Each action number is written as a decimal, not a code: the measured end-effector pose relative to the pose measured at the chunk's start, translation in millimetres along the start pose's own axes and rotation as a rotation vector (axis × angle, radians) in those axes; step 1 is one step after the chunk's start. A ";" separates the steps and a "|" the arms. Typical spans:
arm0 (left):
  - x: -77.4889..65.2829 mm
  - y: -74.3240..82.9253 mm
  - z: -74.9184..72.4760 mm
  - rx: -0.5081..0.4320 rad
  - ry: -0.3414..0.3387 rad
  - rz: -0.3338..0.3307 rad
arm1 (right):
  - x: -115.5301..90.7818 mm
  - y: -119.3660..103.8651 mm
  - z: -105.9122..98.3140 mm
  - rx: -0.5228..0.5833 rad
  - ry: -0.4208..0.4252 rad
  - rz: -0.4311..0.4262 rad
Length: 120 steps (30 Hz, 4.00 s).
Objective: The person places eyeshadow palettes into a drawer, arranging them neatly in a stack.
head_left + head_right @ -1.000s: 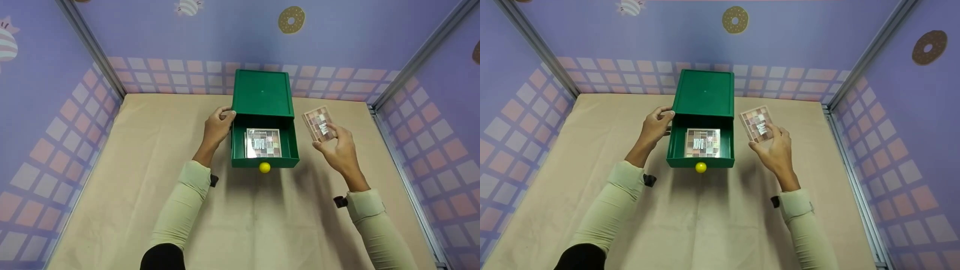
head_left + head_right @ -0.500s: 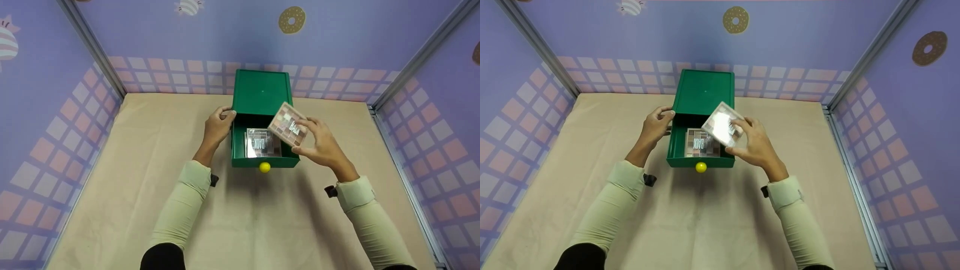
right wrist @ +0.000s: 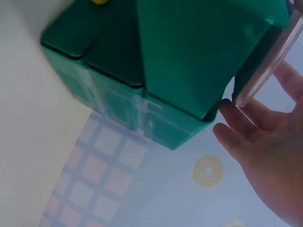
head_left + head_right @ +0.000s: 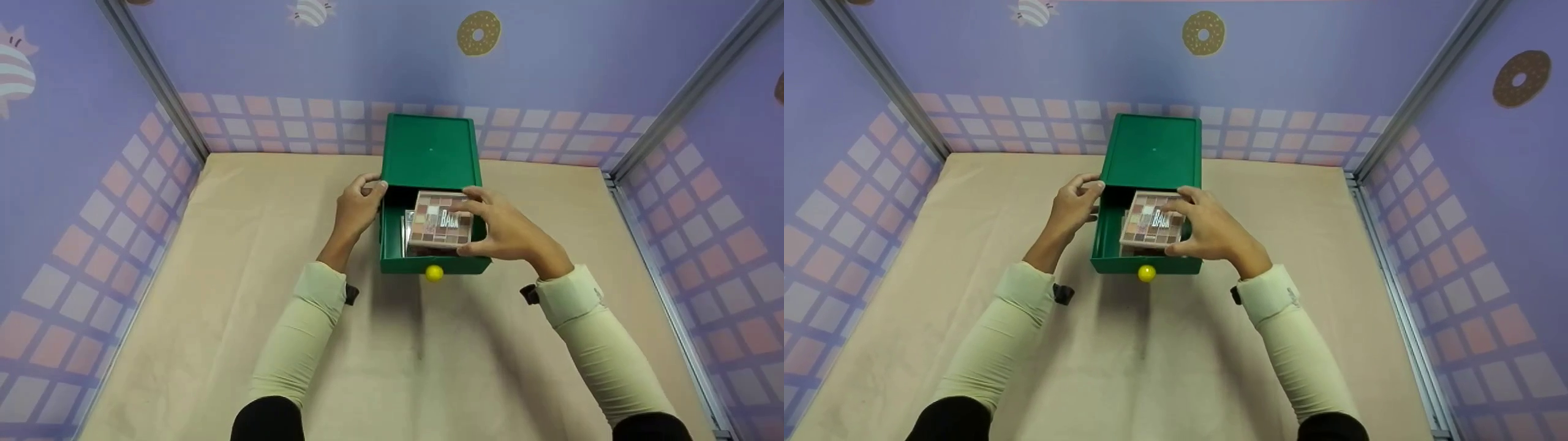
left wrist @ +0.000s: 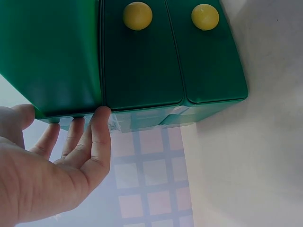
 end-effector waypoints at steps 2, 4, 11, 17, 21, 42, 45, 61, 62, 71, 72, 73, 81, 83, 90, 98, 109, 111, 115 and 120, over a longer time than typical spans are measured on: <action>0.0 -0.6 0.2 -0.001 -0.001 0.000 | 3.1 -3.3 0.3 -0.008 -0.014 -0.001; -0.1 -0.9 0.7 -0.003 -0.002 0.004 | 5.5 -6.0 1.4 -0.008 -0.024 -0.012; 0.7 -1.8 1.2 0.006 -0.001 0.001 | 8.0 -9.6 8.6 0.033 -0.055 -0.077; 0.2 -0.1 0.1 0.007 -0.006 0.003 | 5.5 -9.4 11.0 0.063 -0.063 -0.087; 0.6 0.7 0.2 -0.005 -0.013 0.010 | 1.4 -12.5 7.6 0.068 0.002 -0.056; 1.0 -0.1 0.8 -0.024 -0.007 0.010 | -43.1 -76.8 23.5 -0.182 0.510 -0.141; 0.6 -0.1 0.5 -0.022 -0.001 0.013 | -47.1 -84.1 32.5 -0.216 0.527 -0.154; 1.9 0.2 0.7 0.032 -0.007 -0.002 | -41.7 -83.3 79.9 -0.311 0.550 -0.084; 1.9 0.1 0.7 0.033 -0.006 -0.003 | -41.2 -82.6 81.6 -0.313 0.557 -0.078; 0.8 -1.1 0.3 -0.017 -0.012 -0.007 | -39.7 -83.5 84.0 -0.294 0.590 -0.050; 0.8 -1.2 0.4 -0.022 -0.011 -0.008 | -39.7 -83.5 83.9 -0.291 0.590 -0.048; 0.8 -1.3 0.5 -0.024 -0.011 -0.007 | -39.8 -83.7 83.6 -0.287 0.589 -0.046; 0.3 -1.0 0.5 -0.011 -0.010 -0.011 | -37.5 -83.6 82.4 -0.283 0.597 -0.036; 0.0 -0.6 0.6 -0.020 -0.011 -0.011 | -36.4 -83.7 82.0 -0.288 0.605 -0.039; -0.7 0.2 0.6 -0.033 -0.008 -0.016 | -27.6 -79.6 77.7 -0.275 0.627 -0.022; 0.4 -0.9 0.6 -0.012 -0.007 -0.035 | -7.6 -70.1 68.2 -0.217 0.625 0.021; 0.0 -5.0 0.1 0.000 -0.018 -0.055 | 12.1 -58.4 57.8 -0.182 0.644 0.043; -0.3 -4.9 0.3 -0.003 -0.021 -0.059 | 14.3 -57.6 56.1 -0.183 0.649 0.042; 0.3 -4.5 0.7 -0.018 -0.022 -0.058 | 20.0 -55.0 51.5 -0.189 0.663 0.040; 0.2 -4.1 0.8 -0.041 -0.020 -0.055 | 31.4 -48.0 45.7 -0.179 0.658 0.069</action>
Point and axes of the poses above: each hand's wrist, its own x-axis towards the middle knuckle, its own z-axis out of the palm, y = z × x, the point moved 8 cm from there along x, towards the middle knuckle, and after that the axes turned 11 degrees about -y, right-handed, at the moved point
